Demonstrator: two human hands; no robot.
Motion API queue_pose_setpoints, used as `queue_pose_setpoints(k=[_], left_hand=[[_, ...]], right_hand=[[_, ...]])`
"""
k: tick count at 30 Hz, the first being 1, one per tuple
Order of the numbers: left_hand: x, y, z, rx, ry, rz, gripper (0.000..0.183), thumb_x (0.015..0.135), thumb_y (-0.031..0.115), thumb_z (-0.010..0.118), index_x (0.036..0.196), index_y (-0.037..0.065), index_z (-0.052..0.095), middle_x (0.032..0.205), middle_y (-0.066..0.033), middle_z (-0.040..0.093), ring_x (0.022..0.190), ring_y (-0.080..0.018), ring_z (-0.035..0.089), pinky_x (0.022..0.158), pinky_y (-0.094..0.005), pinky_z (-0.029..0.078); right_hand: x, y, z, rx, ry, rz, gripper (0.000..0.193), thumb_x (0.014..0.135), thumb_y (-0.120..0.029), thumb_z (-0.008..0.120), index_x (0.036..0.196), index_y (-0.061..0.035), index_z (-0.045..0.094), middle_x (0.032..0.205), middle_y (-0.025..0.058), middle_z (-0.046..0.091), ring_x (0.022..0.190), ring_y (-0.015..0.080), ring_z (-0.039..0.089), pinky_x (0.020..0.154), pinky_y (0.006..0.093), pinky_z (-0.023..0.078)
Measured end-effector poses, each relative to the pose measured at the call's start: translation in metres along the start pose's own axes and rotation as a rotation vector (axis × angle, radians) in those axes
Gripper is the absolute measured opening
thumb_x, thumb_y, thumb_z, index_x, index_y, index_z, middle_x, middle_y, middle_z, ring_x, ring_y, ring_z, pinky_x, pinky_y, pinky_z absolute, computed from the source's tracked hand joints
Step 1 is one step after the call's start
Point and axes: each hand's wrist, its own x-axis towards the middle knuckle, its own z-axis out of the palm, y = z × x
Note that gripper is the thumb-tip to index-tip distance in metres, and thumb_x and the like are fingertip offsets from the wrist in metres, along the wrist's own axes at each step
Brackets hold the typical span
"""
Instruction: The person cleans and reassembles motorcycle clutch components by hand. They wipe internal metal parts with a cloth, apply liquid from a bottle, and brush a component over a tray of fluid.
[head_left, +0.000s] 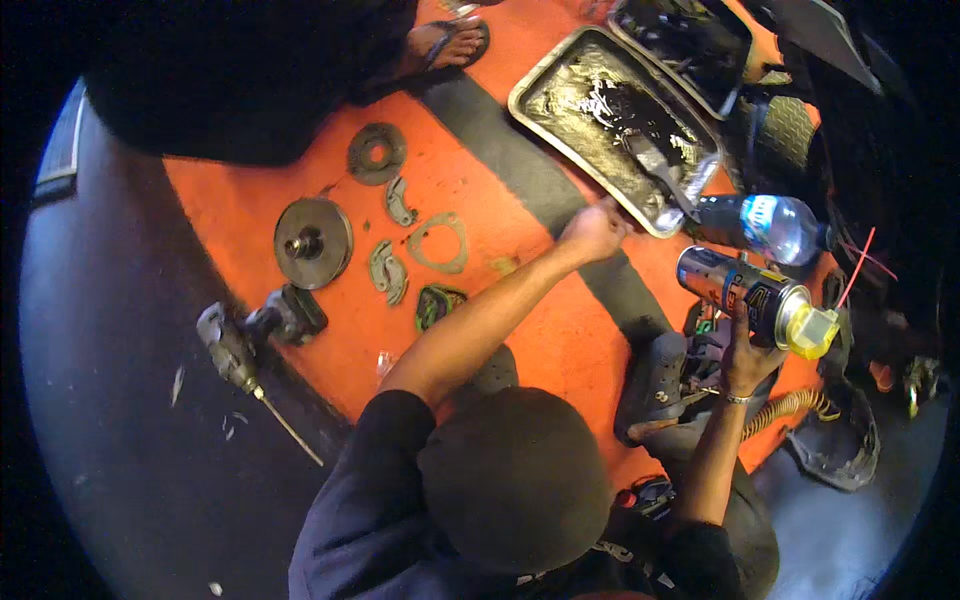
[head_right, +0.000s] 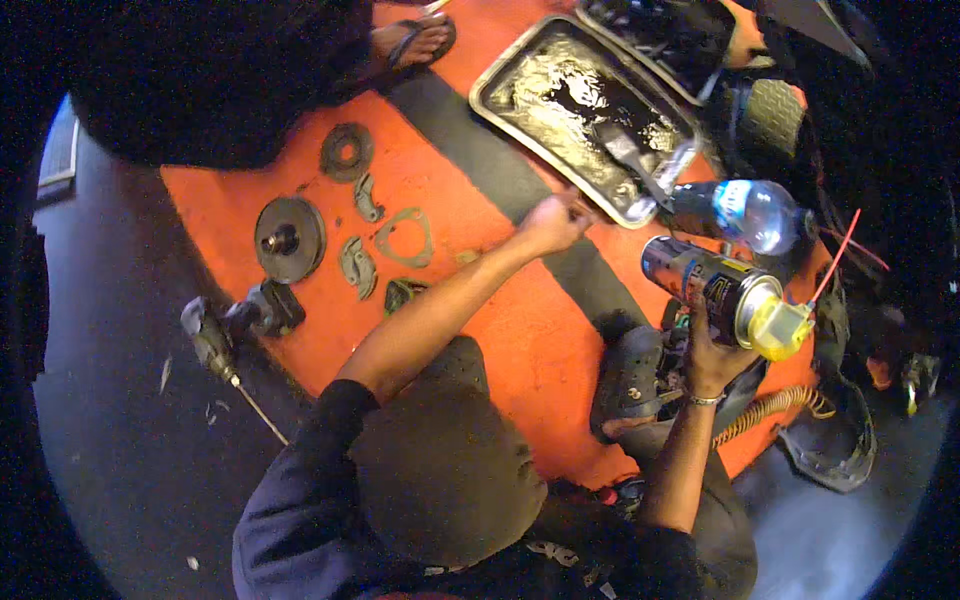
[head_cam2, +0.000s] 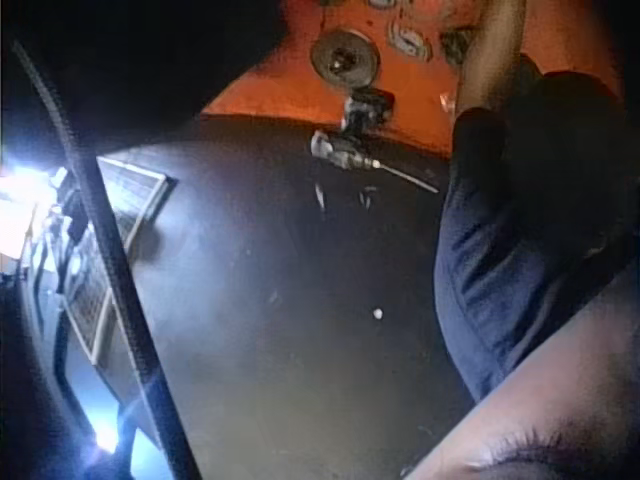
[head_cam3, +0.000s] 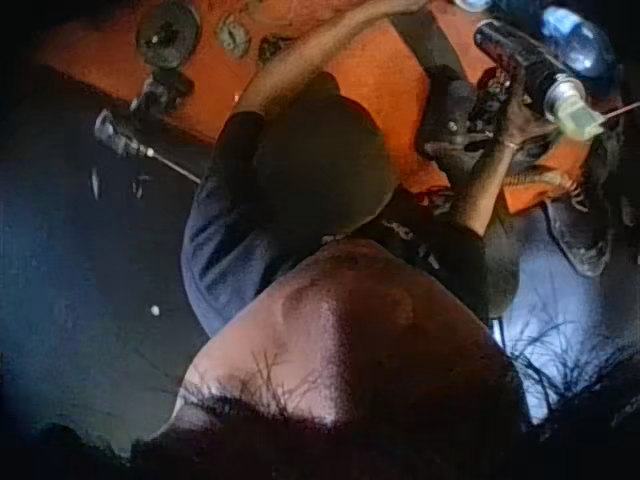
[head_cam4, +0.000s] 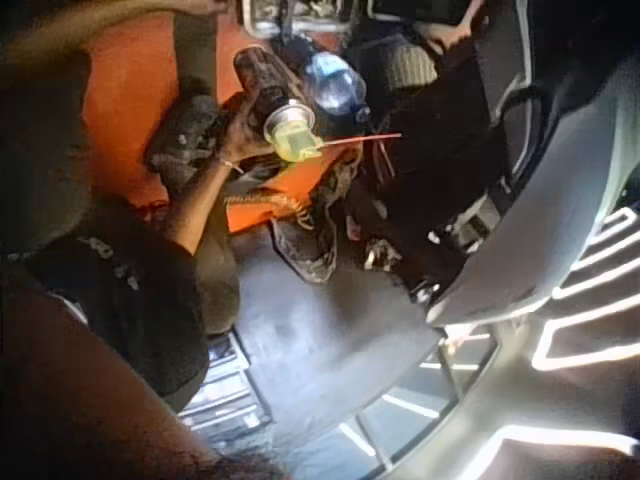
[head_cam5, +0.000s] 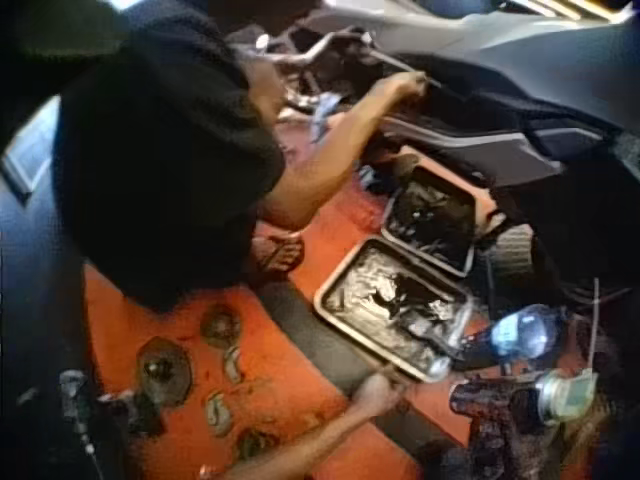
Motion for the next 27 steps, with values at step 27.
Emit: queue_pose_setpoints(k=[27], left_hand=[[-0.233, -0.094, -0.167, 0.521, 0.65, -0.247, 0.068, 0.08, 0.027, 0.072, 0.139, 0.009, 0.044, 0.137, -0.0183, 0.042, 0.125, -0.039, 0.041, 0.101, -0.0508, 0.038]], right_hand=[[-0.187, 0.003, 0.231, 0.004, -0.987, 0.33, 0.079, 0.085, -0.041, 0.071, 0.137, 0.0076, 0.036, 0.133, 0.0251, 0.044, 0.121, 0.0353, 0.046, 0.104, 0.0432, 0.038]])
